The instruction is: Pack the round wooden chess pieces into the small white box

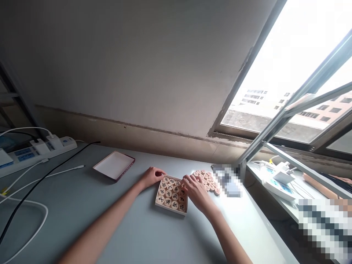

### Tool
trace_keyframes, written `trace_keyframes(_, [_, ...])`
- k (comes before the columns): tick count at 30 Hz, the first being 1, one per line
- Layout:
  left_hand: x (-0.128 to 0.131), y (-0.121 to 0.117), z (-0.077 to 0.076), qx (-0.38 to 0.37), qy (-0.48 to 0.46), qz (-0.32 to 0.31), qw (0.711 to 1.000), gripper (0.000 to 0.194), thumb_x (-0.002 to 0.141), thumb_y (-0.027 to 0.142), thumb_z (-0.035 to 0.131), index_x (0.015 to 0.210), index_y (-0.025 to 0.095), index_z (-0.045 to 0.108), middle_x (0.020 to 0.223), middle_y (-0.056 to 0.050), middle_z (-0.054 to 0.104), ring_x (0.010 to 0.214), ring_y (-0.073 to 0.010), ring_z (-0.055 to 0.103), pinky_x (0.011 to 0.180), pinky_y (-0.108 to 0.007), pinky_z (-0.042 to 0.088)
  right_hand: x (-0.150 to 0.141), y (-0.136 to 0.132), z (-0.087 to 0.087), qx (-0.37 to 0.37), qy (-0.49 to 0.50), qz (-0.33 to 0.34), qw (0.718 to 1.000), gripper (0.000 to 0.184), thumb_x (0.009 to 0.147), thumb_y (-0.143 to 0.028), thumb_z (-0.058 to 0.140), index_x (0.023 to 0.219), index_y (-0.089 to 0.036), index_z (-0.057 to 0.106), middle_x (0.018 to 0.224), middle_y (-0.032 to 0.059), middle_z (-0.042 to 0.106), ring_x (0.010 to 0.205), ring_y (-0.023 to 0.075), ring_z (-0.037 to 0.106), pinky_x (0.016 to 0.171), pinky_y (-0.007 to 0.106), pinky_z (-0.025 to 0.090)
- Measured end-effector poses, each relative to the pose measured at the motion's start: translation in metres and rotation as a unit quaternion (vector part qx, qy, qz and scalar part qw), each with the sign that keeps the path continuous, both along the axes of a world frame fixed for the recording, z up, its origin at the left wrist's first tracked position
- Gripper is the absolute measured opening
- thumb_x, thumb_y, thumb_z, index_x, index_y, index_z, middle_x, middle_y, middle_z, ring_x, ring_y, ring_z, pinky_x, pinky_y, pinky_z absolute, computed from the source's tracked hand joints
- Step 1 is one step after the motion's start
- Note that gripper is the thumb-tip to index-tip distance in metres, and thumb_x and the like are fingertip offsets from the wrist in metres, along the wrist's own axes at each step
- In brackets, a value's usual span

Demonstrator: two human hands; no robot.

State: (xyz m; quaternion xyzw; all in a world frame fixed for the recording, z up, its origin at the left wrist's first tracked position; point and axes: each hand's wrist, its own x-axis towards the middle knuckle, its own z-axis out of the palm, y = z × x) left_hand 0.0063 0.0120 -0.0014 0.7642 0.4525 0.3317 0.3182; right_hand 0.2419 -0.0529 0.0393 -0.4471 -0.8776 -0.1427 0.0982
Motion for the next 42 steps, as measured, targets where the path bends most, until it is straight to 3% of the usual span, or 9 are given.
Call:
trace_keyframes(9, [0.004,-0.001,0.004,-0.002,0.016,0.01,1.0,0.026,0.075,0.033,0.054,0.085,0.018,0.073,0.087,-0.004,0.072,0.08,-0.0191,0.062,0.071,-0.025,0.044,0.005,0.0,0.005,-0.085,0.1,-0.002,0.991,0.016,0.088,-0.019,0.049,0.101,-0.024,0.057,0.094,0.0032,0.06,0.085,0.0186,0.052,0.078,0.034,0.038])
trace_keyframes(14, [0.006,0.0,0.004,-0.005,0.038,0.019,0.999,0.026,0.075,0.032,0.053,0.085,0.018,0.073,0.085,-0.004,0.072,0.078,-0.0192,0.062,0.072,-0.025,0.044,0.004,0.001,0.005,-0.091,0.109,-0.016,0.99,0.014,0.087,-0.023,0.051,0.091,-0.026,0.065,0.096,0.0042,0.059,0.087,0.0198,0.053,0.077,0.034,0.04])
trace_keyframes(21, [0.006,-0.002,0.007,-0.006,0.047,0.025,0.999,0.029,0.075,0.035,0.052,0.087,0.017,0.072,0.085,-0.006,0.071,0.079,-0.0207,0.062,0.075,-0.027,0.044,0.0,-0.005,0.001,-0.09,0.138,-0.028,0.986,0.008,0.088,-0.017,0.049,0.085,-0.02,0.055,0.088,0.0036,0.059,0.08,0.0187,0.053,0.076,0.035,0.04])
trace_keyframes(23, [0.007,-0.003,0.009,-0.008,0.051,0.024,0.998,0.03,0.076,0.035,0.05,0.088,0.018,0.072,0.086,-0.006,0.071,0.08,-0.0211,0.061,0.074,-0.027,0.044,-0.001,-0.004,0.0,-0.12,0.189,-0.017,0.975,0.011,0.088,-0.016,0.046,0.085,-0.02,0.055,0.087,0.0036,0.059,0.078,0.0177,0.054,0.072,0.032,0.042])
trace_keyframes(26, [0.008,-0.004,0.011,-0.014,0.056,0.022,0.998,0.031,0.077,0.035,0.049,0.089,0.018,0.071,0.088,-0.006,0.07,0.08,-0.021,0.061,0.072,-0.027,0.043,0.0,0.005,-0.001,-0.157,0.329,0.003,0.931,0.013,0.09,-0.021,0.044,0.087,-0.02,0.056,0.087,0.0033,0.06,0.075,0.0152,0.055,0.064,0.027,0.043])
trace_keyframes(30, [0.007,-0.002,0.008,-0.013,0.061,0.022,0.998,0.03,0.077,0.035,0.049,0.088,0.018,0.071,0.085,-0.005,0.07,0.076,-0.0202,0.06,0.069,-0.027,0.042,0.008,0.026,-0.011,-0.147,0.437,-0.044,0.886,0.016,0.088,-0.03,0.046,0.087,-0.02,0.059,0.081,0.0025,0.061,0.067,0.0141,0.055,0.063,0.027,0.044])
trace_keyframes(33, [0.006,0.001,0.003,-0.013,0.054,0.021,0.998,0.029,0.076,0.035,0.05,0.087,0.018,0.071,0.084,-0.005,0.07,0.077,-0.0199,0.06,0.07,-0.026,0.041,0.013,0.035,-0.025,-0.124,0.433,-0.09,0.888,0.015,0.086,-0.027,0.048,0.087,-0.018,0.06,0.087,0.0047,0.058,0.068,0.0144,0.055,0.067,0.03,0.046])
trace_keyframes(37, [0.005,0.004,-0.001,-0.019,0.049,0.017,0.998,0.029,0.076,0.037,0.051,0.085,0.019,0.071,0.083,-0.005,0.07,0.077,-0.0199,0.06,0.07,-0.026,0.042,0.012,0.034,-0.035,-0.056,0.422,-0.13,0.895,0.022,0.086,-0.019,0.043,0.104,-0.017,0.056,0.104,0.0096,0.05,0.076,0.0157,0.056,0.072,0.032,0.048])
trace_keyframes(42, [0.004,0.003,0.001,-0.018,0.042,0.011,0.999,0.03,0.077,0.038,0.051,0.086,0.018,0.071,0.079,-0.004,0.069,0.074,-0.0188,0.06,0.067,-0.025,0.042,0.015,0.031,-0.035,-0.035,0.317,-0.106,0.942,0.017,0.087,-0.018,0.046,0.09,-0.018,0.063,0.092,0.0075,0.052,0.081,0.0182,0.055,0.074,0.032,0.047])
